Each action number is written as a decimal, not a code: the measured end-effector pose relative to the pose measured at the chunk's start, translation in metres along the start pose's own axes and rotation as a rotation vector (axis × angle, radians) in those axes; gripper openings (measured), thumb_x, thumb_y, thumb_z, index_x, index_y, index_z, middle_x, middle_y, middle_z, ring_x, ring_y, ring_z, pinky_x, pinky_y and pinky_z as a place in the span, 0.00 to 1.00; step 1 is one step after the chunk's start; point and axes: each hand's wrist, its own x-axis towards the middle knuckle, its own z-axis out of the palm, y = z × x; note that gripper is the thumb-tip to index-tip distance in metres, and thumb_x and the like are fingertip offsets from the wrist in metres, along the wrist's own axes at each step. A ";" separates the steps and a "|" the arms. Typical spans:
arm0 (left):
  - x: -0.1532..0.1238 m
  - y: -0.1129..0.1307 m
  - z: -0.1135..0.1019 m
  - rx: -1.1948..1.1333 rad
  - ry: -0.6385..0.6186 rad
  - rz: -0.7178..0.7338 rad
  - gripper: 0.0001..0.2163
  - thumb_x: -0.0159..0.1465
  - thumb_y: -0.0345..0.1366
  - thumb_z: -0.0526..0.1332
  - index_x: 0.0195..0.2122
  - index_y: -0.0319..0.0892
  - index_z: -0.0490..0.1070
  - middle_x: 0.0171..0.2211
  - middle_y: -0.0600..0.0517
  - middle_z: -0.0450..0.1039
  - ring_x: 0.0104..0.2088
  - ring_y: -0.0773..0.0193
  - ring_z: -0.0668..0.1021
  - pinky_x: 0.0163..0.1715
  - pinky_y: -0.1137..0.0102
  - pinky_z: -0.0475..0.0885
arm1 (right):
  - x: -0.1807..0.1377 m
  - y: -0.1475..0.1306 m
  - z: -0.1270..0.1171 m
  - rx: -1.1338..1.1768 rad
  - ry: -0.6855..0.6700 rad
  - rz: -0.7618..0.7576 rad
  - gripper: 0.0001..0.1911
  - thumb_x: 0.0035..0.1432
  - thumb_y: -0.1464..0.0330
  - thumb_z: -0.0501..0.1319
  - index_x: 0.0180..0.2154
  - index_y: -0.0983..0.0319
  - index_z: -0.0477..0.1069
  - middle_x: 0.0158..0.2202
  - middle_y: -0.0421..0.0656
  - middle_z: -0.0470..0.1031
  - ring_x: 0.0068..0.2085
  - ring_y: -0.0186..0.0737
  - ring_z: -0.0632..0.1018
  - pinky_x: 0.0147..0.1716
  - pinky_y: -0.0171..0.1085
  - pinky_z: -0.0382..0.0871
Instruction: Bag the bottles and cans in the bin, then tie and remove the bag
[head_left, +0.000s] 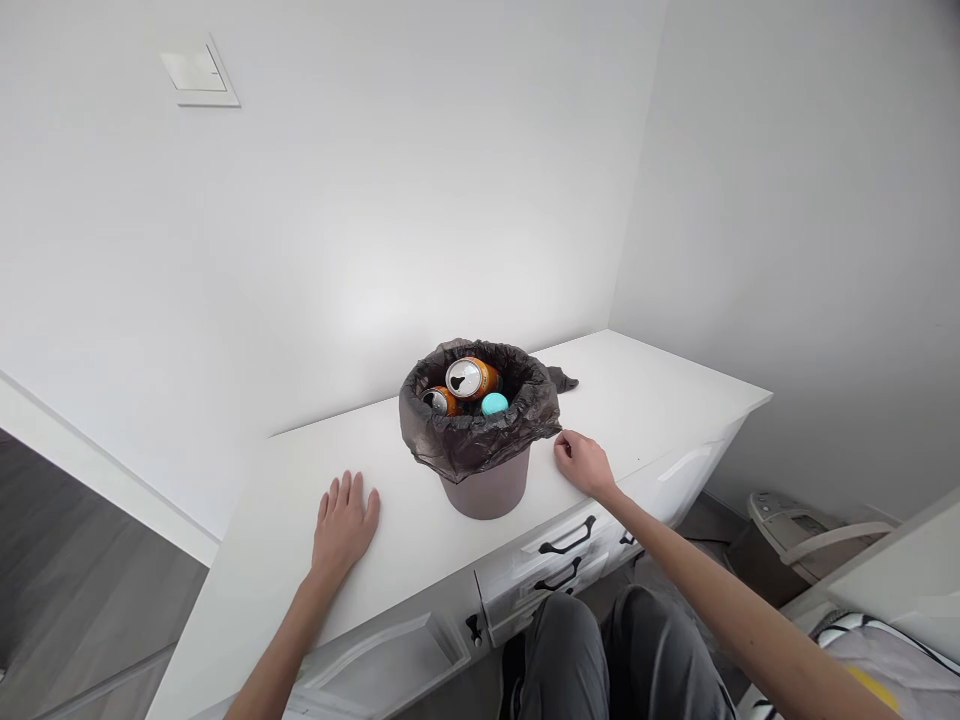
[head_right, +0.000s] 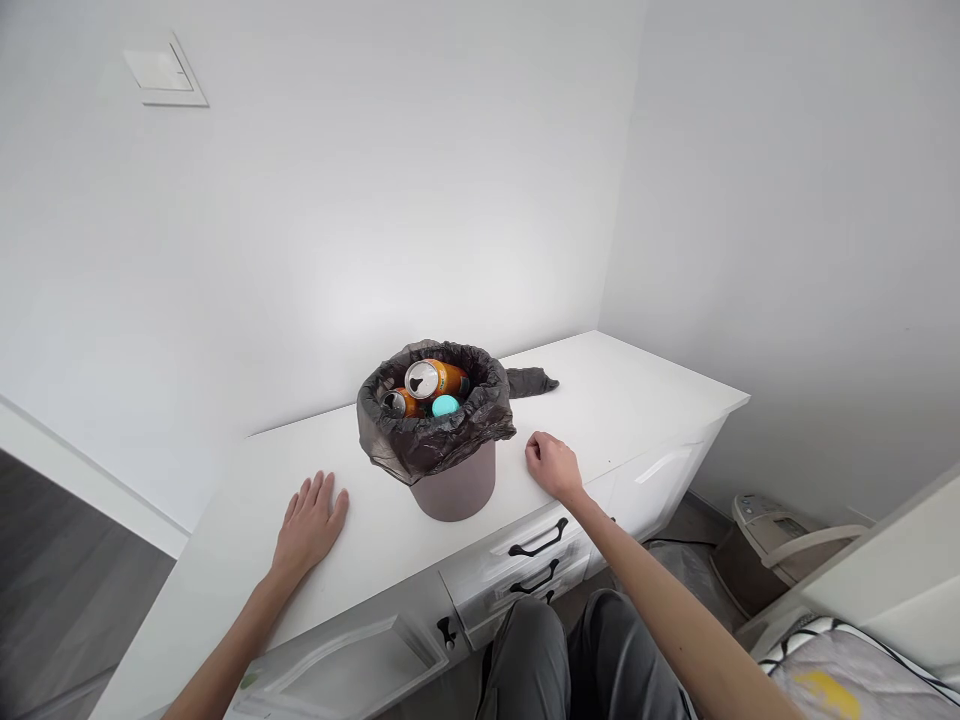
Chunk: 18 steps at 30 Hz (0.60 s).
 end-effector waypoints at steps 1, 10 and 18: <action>0.000 -0.001 0.001 -0.001 0.004 0.004 0.34 0.72 0.49 0.40 0.72 0.30 0.58 0.74 0.39 0.53 0.74 0.43 0.55 0.72 0.50 0.51 | 0.000 0.000 0.000 -0.001 -0.001 0.001 0.08 0.60 0.72 0.53 0.29 0.58 0.64 0.30 0.40 0.75 0.30 0.38 0.70 0.30 0.35 0.55; 0.001 -0.004 0.003 0.006 0.054 0.026 0.32 0.72 0.48 0.43 0.70 0.31 0.60 0.73 0.38 0.56 0.73 0.44 0.58 0.71 0.50 0.53 | 0.001 -0.002 0.001 -0.002 0.014 -0.001 0.08 0.60 0.72 0.52 0.29 0.58 0.64 0.31 0.40 0.75 0.30 0.37 0.70 0.30 0.35 0.56; 0.000 -0.004 0.000 0.016 0.049 0.031 0.33 0.72 0.47 0.42 0.70 0.30 0.60 0.73 0.38 0.55 0.73 0.42 0.57 0.71 0.49 0.54 | 0.002 -0.001 0.004 -0.026 0.011 -0.027 0.08 0.60 0.71 0.51 0.28 0.57 0.62 0.28 0.40 0.73 0.28 0.38 0.70 0.28 0.36 0.53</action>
